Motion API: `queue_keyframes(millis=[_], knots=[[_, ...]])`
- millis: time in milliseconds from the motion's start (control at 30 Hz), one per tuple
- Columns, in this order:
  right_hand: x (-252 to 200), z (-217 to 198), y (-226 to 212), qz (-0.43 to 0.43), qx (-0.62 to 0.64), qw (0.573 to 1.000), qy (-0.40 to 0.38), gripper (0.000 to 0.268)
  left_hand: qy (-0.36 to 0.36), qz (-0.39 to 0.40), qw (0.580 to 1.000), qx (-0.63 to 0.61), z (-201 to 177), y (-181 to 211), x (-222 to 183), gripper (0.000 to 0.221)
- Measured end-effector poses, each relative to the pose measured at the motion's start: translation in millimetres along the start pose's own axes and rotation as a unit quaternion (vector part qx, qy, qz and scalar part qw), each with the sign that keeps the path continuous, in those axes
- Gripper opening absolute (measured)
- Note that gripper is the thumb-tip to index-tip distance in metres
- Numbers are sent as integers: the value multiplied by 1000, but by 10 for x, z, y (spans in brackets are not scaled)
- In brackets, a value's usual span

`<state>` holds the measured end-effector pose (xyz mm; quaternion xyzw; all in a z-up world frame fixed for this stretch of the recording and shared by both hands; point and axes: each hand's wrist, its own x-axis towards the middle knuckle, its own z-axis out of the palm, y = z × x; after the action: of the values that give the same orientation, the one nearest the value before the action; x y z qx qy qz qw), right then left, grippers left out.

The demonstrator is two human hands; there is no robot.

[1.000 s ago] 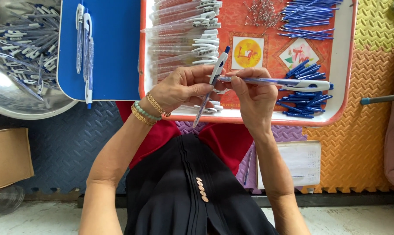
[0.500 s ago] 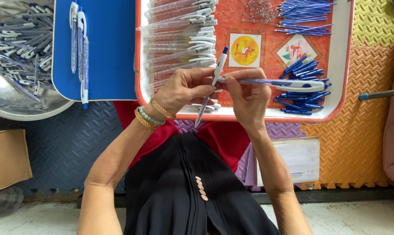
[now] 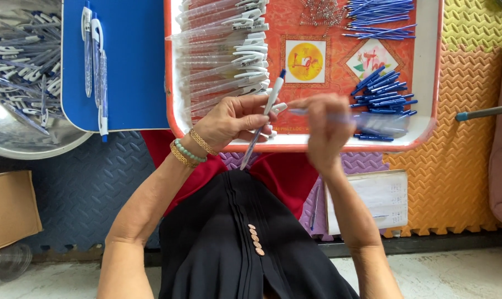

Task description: The person assembles pens by hand, inserting ink cartridges into pen barrels and attaching caps while working on a tray positioned on their lap.

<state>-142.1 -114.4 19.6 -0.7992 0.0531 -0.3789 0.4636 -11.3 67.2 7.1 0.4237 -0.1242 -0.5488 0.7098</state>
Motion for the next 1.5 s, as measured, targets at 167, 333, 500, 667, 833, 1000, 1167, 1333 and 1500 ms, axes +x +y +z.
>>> queue_keyframes(millis=[167, 333, 500, 667, 833, 1000, 1167, 1333, 1500], knots=[[263, -122, 25, 179, 122, 975, -58, 33, -54, -22, 998, 28, 37, -33, 14, 55], [180, -168, 244, 245, 176, 950, -83, 26, -86, -22, 995, 46, 79, -69, 6, 55], [344, -392, 414, 281, 100, 955, 3, 26, -120, -49, 988, 82, 69, -138, 36, 56], [540, -1039, 732, 305, 118, 937, 126, 30, -163, -99, 976, 107, 14, -198, 67, 58], [389, -1587, 828, 327, -13, 933, 148, 33, -177, -138, 968, 110, 54, -164, 104, 58], [119, -1858, 870, 332, -204, 921, 26, 26, -165, -144, 971, 93, 21, -201, 165, 62], [131, -1746, 673, 177, -299, 937, 43, 43, -153, -158, 972, 86, 63, -149, 233, 58], [295, -1004, 465, 399, 128, 908, -28, 34, -159, -139, 970, 121, 160, -26, 301, 57], [591, -719, 581, 380, 287, 875, -86, 22, -137, -157, 975, 81, 107, 95, 528, 51]])
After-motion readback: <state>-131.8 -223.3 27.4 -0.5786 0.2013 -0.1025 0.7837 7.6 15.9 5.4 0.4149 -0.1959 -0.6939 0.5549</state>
